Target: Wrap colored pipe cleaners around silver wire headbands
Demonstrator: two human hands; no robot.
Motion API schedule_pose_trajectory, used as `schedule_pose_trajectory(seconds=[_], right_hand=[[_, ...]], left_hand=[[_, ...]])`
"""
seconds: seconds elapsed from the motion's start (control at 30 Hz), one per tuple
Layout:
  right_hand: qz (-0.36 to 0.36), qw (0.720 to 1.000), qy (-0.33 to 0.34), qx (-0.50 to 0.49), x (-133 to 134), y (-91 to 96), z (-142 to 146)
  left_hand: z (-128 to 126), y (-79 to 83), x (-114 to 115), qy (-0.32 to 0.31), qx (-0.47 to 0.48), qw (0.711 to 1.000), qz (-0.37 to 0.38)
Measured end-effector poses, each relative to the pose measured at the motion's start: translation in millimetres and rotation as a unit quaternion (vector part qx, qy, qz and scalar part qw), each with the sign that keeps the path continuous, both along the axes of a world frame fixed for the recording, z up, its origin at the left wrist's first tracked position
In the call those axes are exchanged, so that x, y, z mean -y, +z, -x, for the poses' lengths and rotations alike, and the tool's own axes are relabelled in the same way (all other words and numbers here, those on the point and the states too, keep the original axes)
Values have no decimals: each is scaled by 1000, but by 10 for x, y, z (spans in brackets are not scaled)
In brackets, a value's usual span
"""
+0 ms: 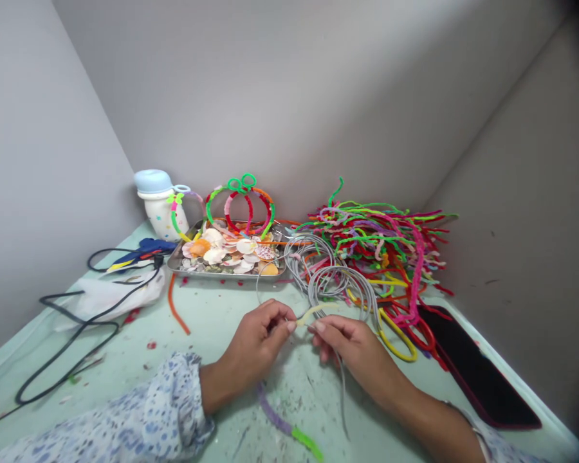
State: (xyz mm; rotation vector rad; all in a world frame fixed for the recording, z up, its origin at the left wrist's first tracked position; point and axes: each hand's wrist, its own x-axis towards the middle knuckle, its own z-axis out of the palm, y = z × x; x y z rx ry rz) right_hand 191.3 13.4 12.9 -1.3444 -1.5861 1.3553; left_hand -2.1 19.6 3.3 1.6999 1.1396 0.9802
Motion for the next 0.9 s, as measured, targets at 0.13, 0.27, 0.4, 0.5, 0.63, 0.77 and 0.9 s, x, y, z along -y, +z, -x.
schedule_pose_trajectory(seconds=[0.13, 0.27, 0.4, 0.5, 0.63, 0.77, 0.9], right_hand=[[66, 995, 11, -77, -20, -49, 16], [98, 982, 13, -160, -21, -76, 15], [134, 966, 6, -220, -8, -66, 24], [142, 961, -2, -237, -1, -64, 37], [133, 967, -20, -216, -1, -93, 39], [95, 985, -12, -140, -1, -100, 26], [51, 996, -3, -78, 9, -57, 35]], left_hand=[[-13, 7, 28, -12, -31, 999, -25], [-16, 14, 36, -15, -36, 999, -27], [-14, 29, 46, -18, -37, 999, -28], [-13, 37, 46, -19, -39, 999, -32], [-12, 36, 38, -22, -43, 998, -36], [-8, 28, 37, -23, -47, 998, -32], [-7, 29, 38, -22, -50, 998, -30]])
